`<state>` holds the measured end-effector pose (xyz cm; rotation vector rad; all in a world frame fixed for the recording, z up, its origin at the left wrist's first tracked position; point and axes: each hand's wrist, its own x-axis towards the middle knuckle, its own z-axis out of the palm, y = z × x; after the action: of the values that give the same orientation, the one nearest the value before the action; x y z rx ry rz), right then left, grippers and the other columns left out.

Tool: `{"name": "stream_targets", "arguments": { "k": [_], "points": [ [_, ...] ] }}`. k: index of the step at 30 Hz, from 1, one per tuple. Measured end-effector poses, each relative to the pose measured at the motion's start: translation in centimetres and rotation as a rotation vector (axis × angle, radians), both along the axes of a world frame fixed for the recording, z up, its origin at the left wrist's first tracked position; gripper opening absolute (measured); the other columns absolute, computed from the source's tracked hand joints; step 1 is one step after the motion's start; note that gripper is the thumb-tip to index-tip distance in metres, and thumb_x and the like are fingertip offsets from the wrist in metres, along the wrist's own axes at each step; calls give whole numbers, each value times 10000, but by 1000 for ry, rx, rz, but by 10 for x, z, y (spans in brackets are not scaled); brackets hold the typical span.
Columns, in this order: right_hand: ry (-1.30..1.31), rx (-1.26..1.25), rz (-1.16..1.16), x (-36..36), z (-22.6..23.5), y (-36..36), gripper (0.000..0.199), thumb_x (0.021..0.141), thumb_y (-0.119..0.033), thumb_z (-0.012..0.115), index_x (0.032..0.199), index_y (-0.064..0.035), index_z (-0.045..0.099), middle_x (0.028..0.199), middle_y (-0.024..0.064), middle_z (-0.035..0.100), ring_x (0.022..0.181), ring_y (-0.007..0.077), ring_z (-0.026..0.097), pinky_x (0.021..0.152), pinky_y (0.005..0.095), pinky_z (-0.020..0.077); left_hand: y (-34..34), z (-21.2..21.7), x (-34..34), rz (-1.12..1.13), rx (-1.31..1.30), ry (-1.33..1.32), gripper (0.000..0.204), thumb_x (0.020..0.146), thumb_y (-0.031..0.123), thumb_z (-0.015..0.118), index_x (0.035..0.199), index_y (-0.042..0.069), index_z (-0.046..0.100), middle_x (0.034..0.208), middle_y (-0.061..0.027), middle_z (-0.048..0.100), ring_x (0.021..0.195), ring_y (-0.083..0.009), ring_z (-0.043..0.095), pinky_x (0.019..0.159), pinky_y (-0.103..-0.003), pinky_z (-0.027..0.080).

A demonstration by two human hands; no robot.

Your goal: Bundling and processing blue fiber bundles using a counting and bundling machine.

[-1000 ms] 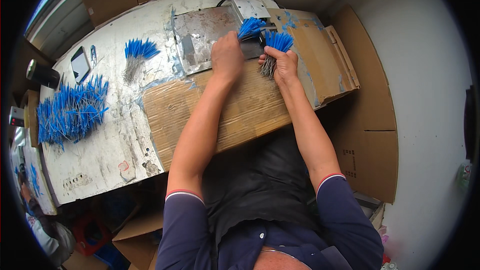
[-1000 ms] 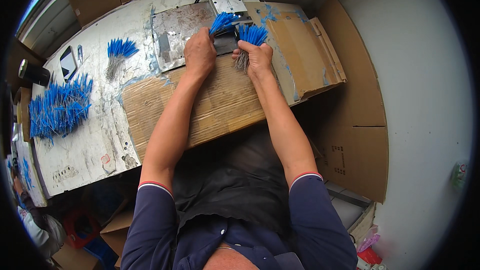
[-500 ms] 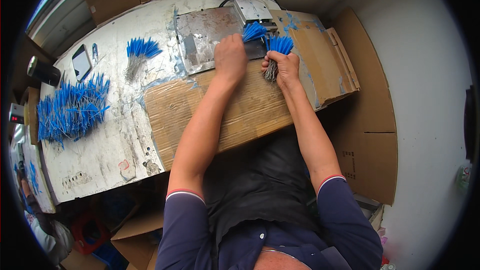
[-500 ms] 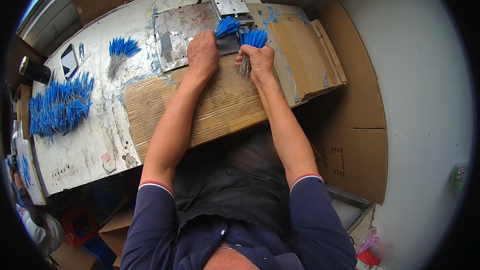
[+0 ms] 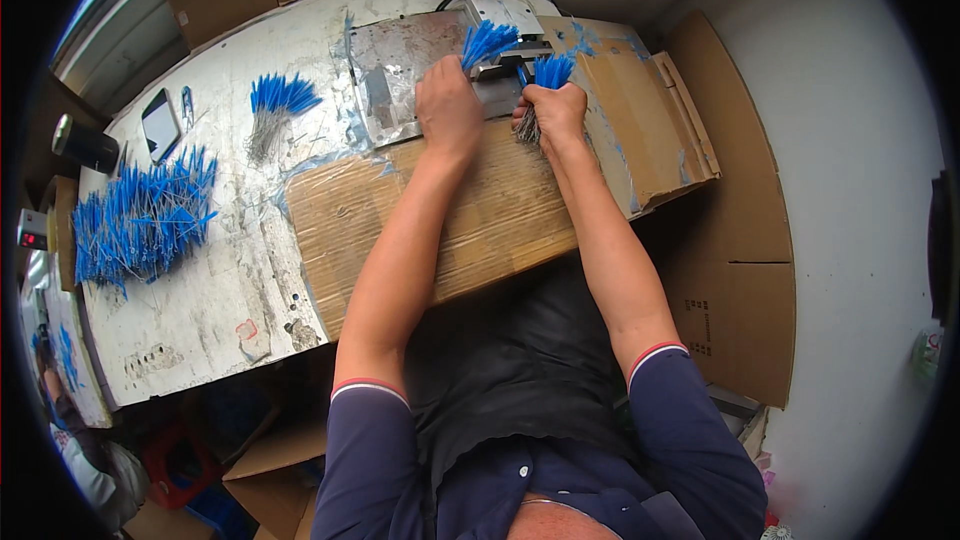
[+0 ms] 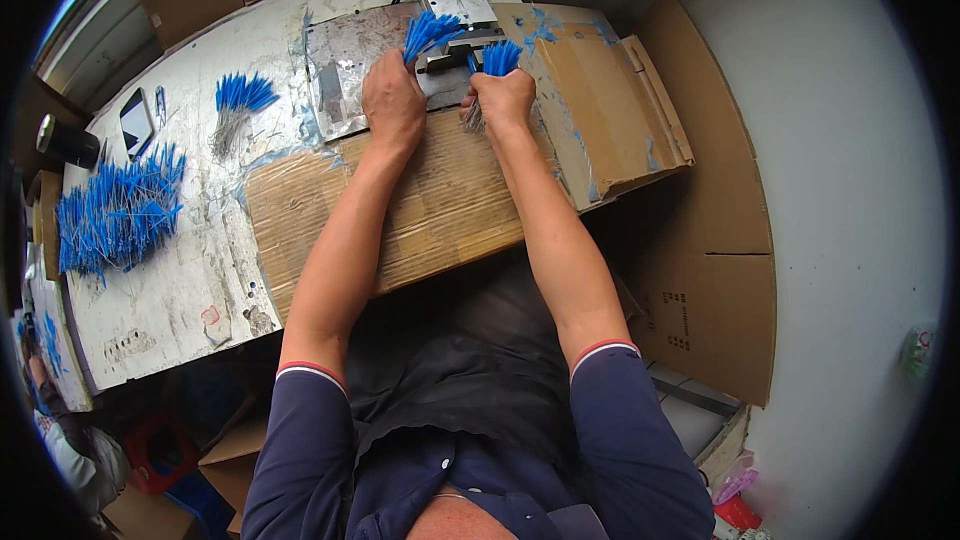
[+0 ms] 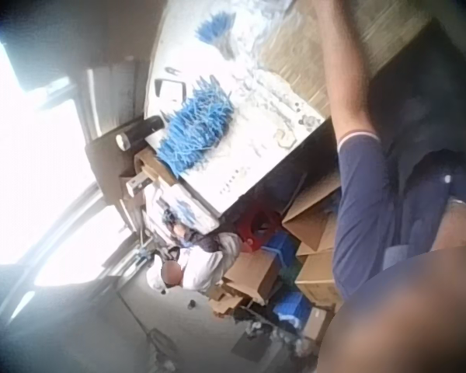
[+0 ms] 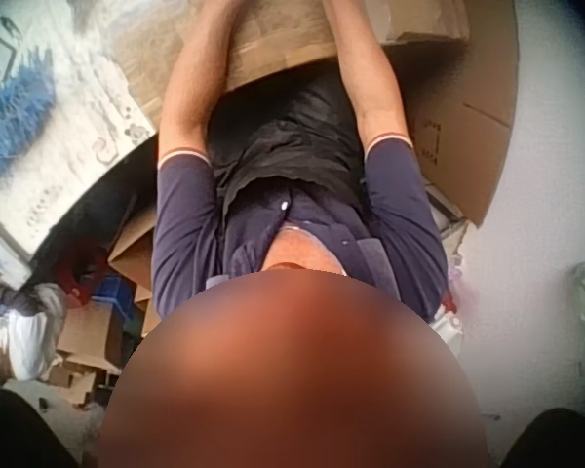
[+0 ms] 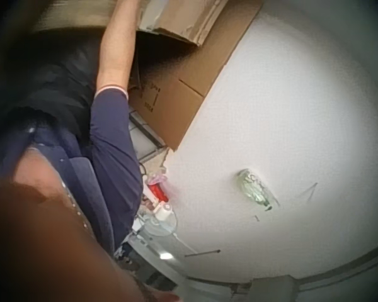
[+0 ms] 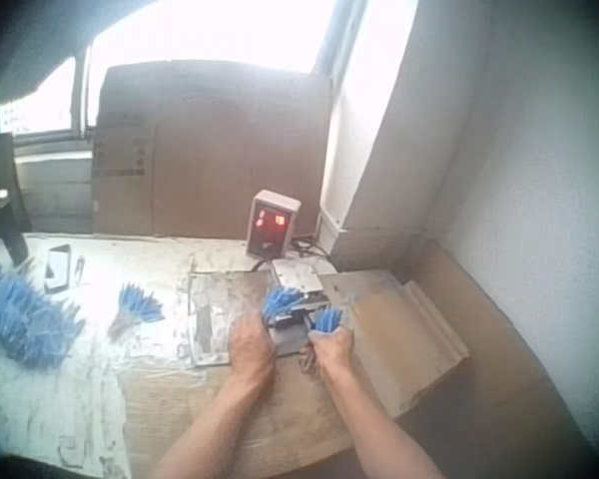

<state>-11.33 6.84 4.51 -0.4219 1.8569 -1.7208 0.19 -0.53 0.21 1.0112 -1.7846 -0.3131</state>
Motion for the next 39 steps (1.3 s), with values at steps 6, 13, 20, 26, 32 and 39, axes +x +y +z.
{"name": "stream_targets", "arguments": {
  "k": [6,13,20,26,32,39],
  "points": [
    [15,-161,-3,-7,-10,-2,113,780,44,634,679,60,588,622,158,625,457,247,627,398,388,518,-2,1,-2,-21,-91,86,119,953,141,602,1023,46,610,898,-182,664,862,-386,630,774,-489,460],
    [-200,-263,78,-8,-8,17,107,809,-13,727,817,33,630,727,118,659,555,231,670,467,382,569,2,-1,0,-88,10,-23,118,943,138,611,1016,45,601,853,-176,675,830,-393,642,759,-498,466],
    [-169,-317,177,-12,-14,31,133,824,-38,766,882,-1,652,741,95,675,594,191,677,526,319,591,2,2,2,-174,74,-67,105,923,117,616,992,41,597,828,-204,680,791,-415,657,717,-525,486],
    [-134,-360,227,-11,-17,36,128,844,-60,772,886,-9,661,739,68,663,594,159,656,507,286,561,6,7,5,-183,96,-109,99,914,100,607,990,38,598,849,-185,675,828,-388,655,742,-499,482],
    [-190,-391,214,-11,-20,39,115,844,-62,763,893,-13,671,735,56,659,596,148,646,489,270,543,8,8,7,-193,88,-144,118,920,118,610,1006,37,617,874,-181,684,844,-387,662,746,-491,492],
    [-154,-422,206,-14,-16,41,115,825,-55,759,879,-14,666,728,53,654,576,134,639,475,266,545,6,7,-3,-204,16,-257,151,950,160,606,1042,44,634,959,-178,682,890,-391,662,757,-488,503]
  ]
}}
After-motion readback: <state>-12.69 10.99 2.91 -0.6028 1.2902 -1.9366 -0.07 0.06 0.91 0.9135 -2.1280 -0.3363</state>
